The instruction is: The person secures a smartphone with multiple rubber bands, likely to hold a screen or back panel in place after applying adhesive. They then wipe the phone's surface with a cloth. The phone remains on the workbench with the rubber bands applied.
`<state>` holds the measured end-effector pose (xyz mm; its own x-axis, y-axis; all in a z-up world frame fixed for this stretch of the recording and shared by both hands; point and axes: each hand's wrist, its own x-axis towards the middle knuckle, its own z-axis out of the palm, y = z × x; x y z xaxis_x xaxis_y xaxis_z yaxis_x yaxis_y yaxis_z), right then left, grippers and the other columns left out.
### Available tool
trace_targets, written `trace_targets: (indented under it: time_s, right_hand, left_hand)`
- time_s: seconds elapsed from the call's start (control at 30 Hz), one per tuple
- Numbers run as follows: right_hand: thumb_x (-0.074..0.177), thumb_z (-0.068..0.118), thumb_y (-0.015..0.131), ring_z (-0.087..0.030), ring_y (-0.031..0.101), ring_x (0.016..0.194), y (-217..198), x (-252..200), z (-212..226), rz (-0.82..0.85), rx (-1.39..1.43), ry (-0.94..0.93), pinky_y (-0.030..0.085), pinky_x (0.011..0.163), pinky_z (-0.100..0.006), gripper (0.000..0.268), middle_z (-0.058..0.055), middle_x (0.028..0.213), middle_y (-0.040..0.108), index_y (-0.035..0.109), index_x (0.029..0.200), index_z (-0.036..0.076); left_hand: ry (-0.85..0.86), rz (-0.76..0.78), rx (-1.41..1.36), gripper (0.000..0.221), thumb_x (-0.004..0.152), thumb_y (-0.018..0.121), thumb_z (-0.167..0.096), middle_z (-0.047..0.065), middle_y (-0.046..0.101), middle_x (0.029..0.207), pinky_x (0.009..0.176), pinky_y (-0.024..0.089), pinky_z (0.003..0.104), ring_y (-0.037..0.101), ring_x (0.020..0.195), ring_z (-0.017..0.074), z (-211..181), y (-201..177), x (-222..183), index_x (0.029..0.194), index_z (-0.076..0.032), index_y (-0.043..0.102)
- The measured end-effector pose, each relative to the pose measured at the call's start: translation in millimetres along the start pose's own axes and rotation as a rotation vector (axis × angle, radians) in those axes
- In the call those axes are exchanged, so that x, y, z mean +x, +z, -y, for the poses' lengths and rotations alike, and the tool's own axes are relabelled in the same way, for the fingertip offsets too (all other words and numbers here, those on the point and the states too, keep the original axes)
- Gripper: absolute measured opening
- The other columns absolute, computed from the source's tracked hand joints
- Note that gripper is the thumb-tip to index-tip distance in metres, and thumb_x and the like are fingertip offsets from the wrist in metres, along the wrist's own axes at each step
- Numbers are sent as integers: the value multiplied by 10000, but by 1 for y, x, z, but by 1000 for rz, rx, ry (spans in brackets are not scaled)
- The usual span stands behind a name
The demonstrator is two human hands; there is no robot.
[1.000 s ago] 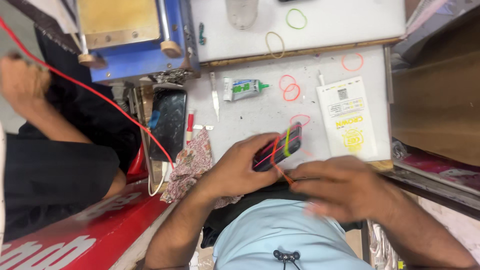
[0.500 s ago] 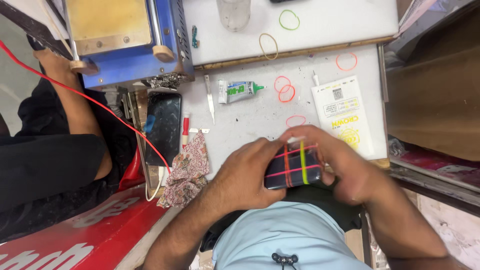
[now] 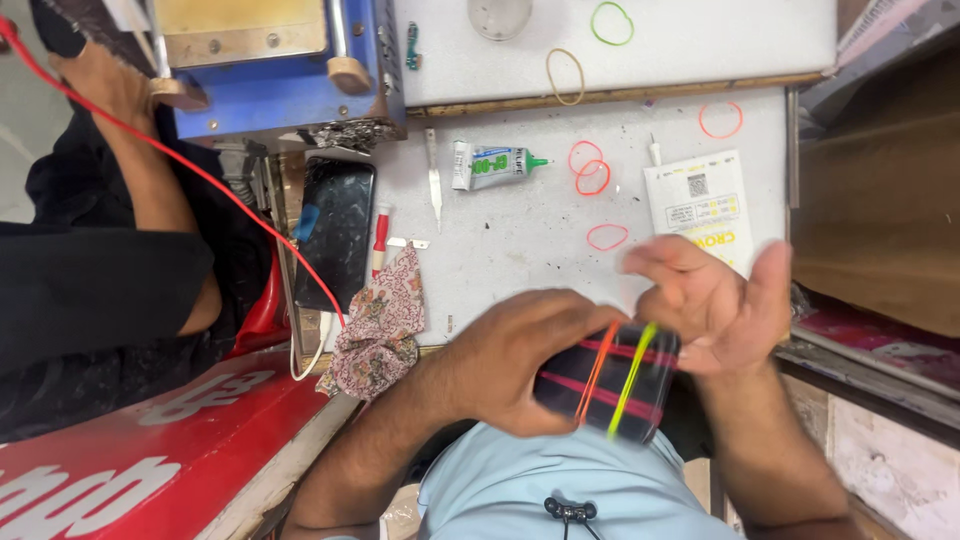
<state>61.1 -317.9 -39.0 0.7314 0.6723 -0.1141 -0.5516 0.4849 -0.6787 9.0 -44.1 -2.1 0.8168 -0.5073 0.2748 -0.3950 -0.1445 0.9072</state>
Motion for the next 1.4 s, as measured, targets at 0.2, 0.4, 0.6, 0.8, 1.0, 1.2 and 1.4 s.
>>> trace_targets:
  time_s: [0.2,0.4,0.6,0.8,1.0,1.2,1.4]
  right_hand:
    - [929,831,441,-92,673,856,32,13,30,264,-1044,-102,574,706,-234,860,-156,1336,600,685,1205,54]
    - [964,314,703,-344,658,1053,48,16,-4,42,-1771,-805,569,884,-427,281,-172,1284,559,728,1053,49]
    - [1131,197,517,-259,701,1039,42,19,-34,-410,-1318,-769,571,913,-332,284,-167,1150,660,679,1119,-36]
    - [1118,223,496,-174,658,679,44,14,-43,-433,-893,-523,554,566,-274,358,-209,1017,682,654,1014,-81]
    - [1103,219,503,-152,660,583,49,17,-43,-347,-775,-525,566,470,-263,352,-197,1015,687,656,992,-78]
    - [1052,87,579,-276,715,961,60,24,-30,-334,-1314,-735,583,838,-338,177,-190,1080,699,669,1104,-57]
    - [997,58,613,-280,705,939,75,17,-31,-344,-1349,-738,580,865,-361,141,-163,1005,692,697,1062,-35]
  left_hand:
    - [-585,-59,305,738,697,815,-290,197,657,1026,819,564,463,690,931,400,-12,-3,19,1332,-10,565]
    - [-537,-236,74,796,752,811,-291,186,688,1097,848,584,422,716,988,337,0,3,17,1444,-67,487]
    - [-456,-115,-937,740,936,696,-270,136,646,1165,883,578,371,674,1021,242,15,13,-1,1563,-96,344]
    - [-343,-1,-1597,680,982,703,-436,208,671,1128,925,579,389,698,1025,276,31,29,-8,1352,108,533]
    - [-299,-35,-1642,663,1018,697,-464,236,688,1043,860,578,367,710,930,277,31,32,-11,1288,124,555]
    - [-518,-238,-692,746,918,707,-222,197,642,1172,890,572,367,670,1027,281,20,23,8,1562,-51,372]
    - [-422,-371,-28,793,883,742,-178,226,640,1309,975,568,423,688,1180,371,3,29,26,1569,-92,353]
